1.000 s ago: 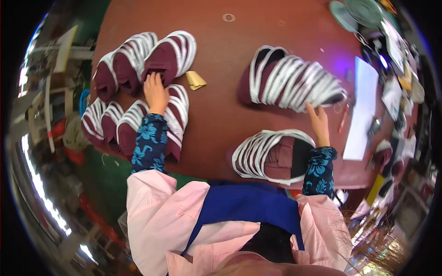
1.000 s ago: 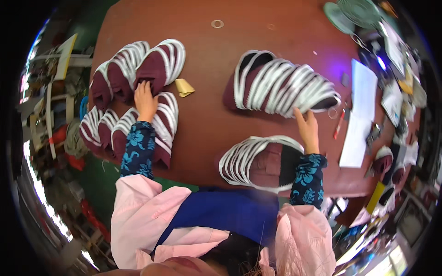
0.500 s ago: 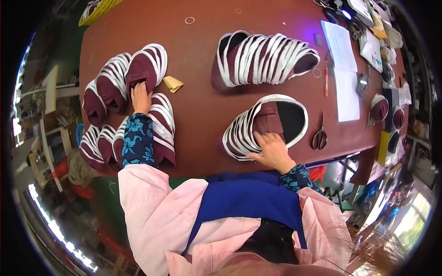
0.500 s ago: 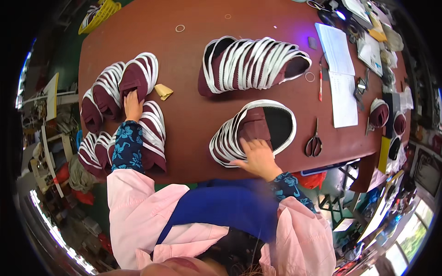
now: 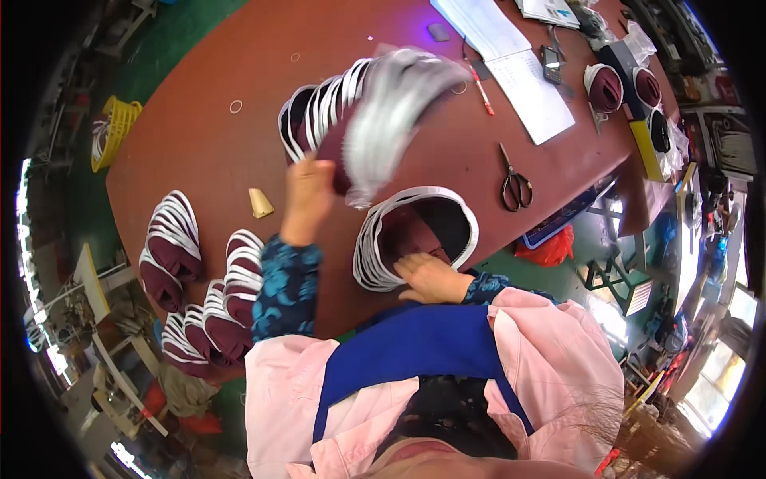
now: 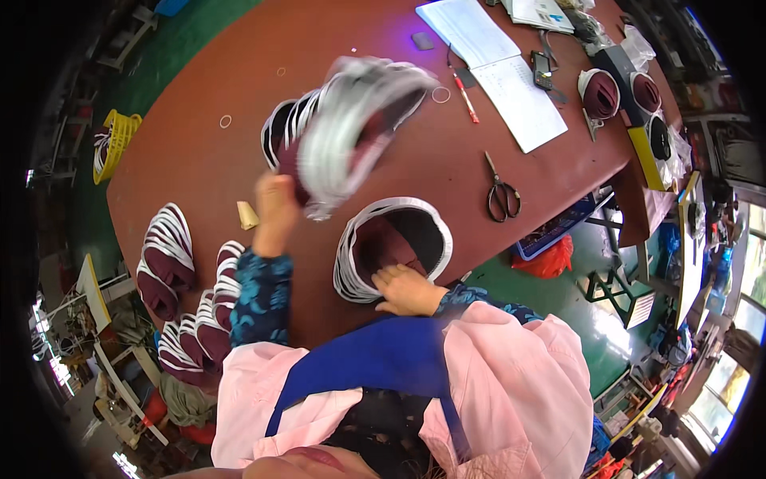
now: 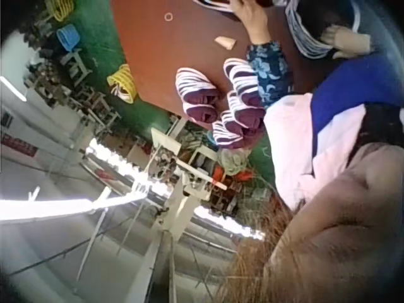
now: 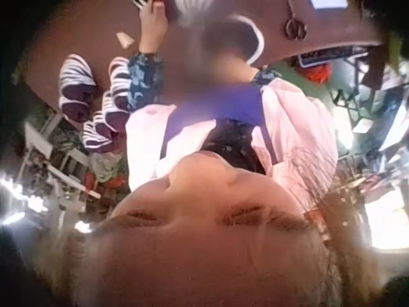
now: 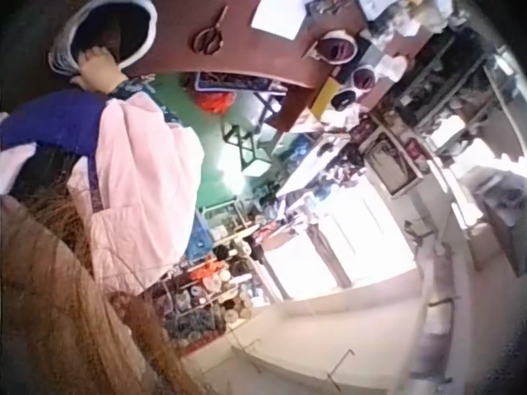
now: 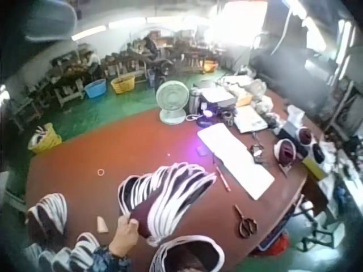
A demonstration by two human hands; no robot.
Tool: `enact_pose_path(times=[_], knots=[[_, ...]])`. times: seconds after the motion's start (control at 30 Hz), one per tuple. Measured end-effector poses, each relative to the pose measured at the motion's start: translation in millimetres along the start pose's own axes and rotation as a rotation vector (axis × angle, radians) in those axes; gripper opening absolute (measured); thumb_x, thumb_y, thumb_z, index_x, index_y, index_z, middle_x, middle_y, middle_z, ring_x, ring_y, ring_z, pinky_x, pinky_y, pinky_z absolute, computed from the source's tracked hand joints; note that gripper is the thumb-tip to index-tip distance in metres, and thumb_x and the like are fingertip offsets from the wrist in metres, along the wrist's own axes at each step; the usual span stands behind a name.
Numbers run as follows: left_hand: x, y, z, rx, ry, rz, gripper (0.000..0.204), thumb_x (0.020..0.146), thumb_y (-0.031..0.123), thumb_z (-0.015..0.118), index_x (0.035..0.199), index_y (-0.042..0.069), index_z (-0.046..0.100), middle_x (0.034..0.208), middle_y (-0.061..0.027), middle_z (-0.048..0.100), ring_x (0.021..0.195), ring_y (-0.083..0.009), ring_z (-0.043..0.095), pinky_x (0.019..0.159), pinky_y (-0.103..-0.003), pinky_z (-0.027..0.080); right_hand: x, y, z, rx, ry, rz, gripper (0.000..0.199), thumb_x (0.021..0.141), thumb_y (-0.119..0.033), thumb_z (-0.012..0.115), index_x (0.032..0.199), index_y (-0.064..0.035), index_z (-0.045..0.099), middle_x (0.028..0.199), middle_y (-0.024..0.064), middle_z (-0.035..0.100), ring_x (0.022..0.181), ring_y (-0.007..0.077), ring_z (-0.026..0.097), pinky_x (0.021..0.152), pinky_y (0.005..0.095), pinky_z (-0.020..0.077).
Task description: The worker is assembling, checking, and stacking shoe uppers and components on a factory production floor.
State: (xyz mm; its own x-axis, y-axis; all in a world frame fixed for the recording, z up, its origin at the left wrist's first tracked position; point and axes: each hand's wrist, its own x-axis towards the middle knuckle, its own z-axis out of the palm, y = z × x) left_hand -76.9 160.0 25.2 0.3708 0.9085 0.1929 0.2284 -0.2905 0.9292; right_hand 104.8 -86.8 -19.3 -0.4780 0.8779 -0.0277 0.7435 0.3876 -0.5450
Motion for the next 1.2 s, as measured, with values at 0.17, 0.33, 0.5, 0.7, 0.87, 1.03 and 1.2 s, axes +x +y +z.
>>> enact_pose_path(times=[0.17,0.33,0.5,0.7,0.87,1.03,1.2], knots=[[19,-12,135,-0.544,-0.163,-0.270,0.034,0.105,0.028,0.054,0.088,0.001,0.061,0.076,0.0083,0.048,0.073,-0.0027,0.039,0.062,-0.024,0.037,33,6,-94,0.067,0.704,0.146,0.017,0.083,-0.016,0.074,0.091,-0.0059,0.063,0.087,0.0112,0.061,0.079,0.0283,0.060,0.071,0.0390,0.0476],[49,-35,177,-0.507,-0.230,-0.225,0.042,0.108,0.034,0.049,0.087,0.000,0.062,0.081,0.0080,0.056,0.078,-0.0017,0.045,0.066,-0.022,0.042,62,118,-157,1.164,0.846,0.604,0.039,0.082,-0.020,0.081,0.109,-0.0010,0.060,0.098,0.0045,0.066,0.085,0.0141,0.060,0.073,0.0300,0.0477],[80,-53,167,-0.023,-0.119,-0.190,0.037,0.105,0.029,0.051,0.119,-0.003,0.061,0.110,-0.0151,0.066,0.099,-0.0233,0.061,0.088,-0.035,0.047,126,192,-129,1.524,0.602,0.570,0.023,0.089,-0.021,0.074,0.102,-0.0024,0.069,0.089,-0.0019,0.067,0.080,0.0071,0.060,0.069,0.0270,0.0468],[40,9,113,0.316,-0.055,0.039,0.040,0.096,0.010,0.059,0.134,-0.001,0.053,0.128,-0.0211,0.058,0.119,-0.0369,0.056,0.103,-0.040,0.043,186,210,-101,1.114,0.929,0.717,0.026,0.091,-0.017,0.068,0.107,0.0029,0.068,0.095,0.0115,0.073,0.086,0.0202,0.067,0.078,0.0343,0.0502],[-96,-36,38,0.373,0.149,-0.423,0.037,0.096,0.017,0.064,0.128,0.000,0.058,0.126,-0.0165,0.061,0.117,-0.0291,0.059,0.102,-0.038,0.045,204,199,-123,0.882,0.917,0.766,0.028,0.089,-0.019,0.069,0.105,0.0044,0.069,0.101,0.0244,0.072,0.097,0.0359,0.070,0.086,0.0420,0.0501],[-181,-35,56,0.010,0.145,-0.786,0.053,0.092,0.030,0.069,0.134,0.001,0.054,0.134,-0.0187,0.055,0.126,-0.0326,0.051,0.108,-0.041,0.038,206,204,-126,0.810,1.061,0.785,0.028,0.091,-0.016,0.067,0.109,0.0054,0.065,0.102,0.0224,0.072,0.094,0.0358,0.070,0.085,0.0427,0.0506],[-152,-9,78,0.292,0.102,-0.694,0.052,0.094,0.031,0.066,0.135,0.002,0.054,0.133,-0.0191,0.055,0.124,-0.0340,0.051,0.105,-0.042,0.039,239,212,-75,0.853,1.033,0.678,0.036,0.092,-0.016,0.066,0.120,0.0069,0.062,0.115,0.0197,0.070,0.108,0.0289,0.066,0.094,0.0370,0.0473]])
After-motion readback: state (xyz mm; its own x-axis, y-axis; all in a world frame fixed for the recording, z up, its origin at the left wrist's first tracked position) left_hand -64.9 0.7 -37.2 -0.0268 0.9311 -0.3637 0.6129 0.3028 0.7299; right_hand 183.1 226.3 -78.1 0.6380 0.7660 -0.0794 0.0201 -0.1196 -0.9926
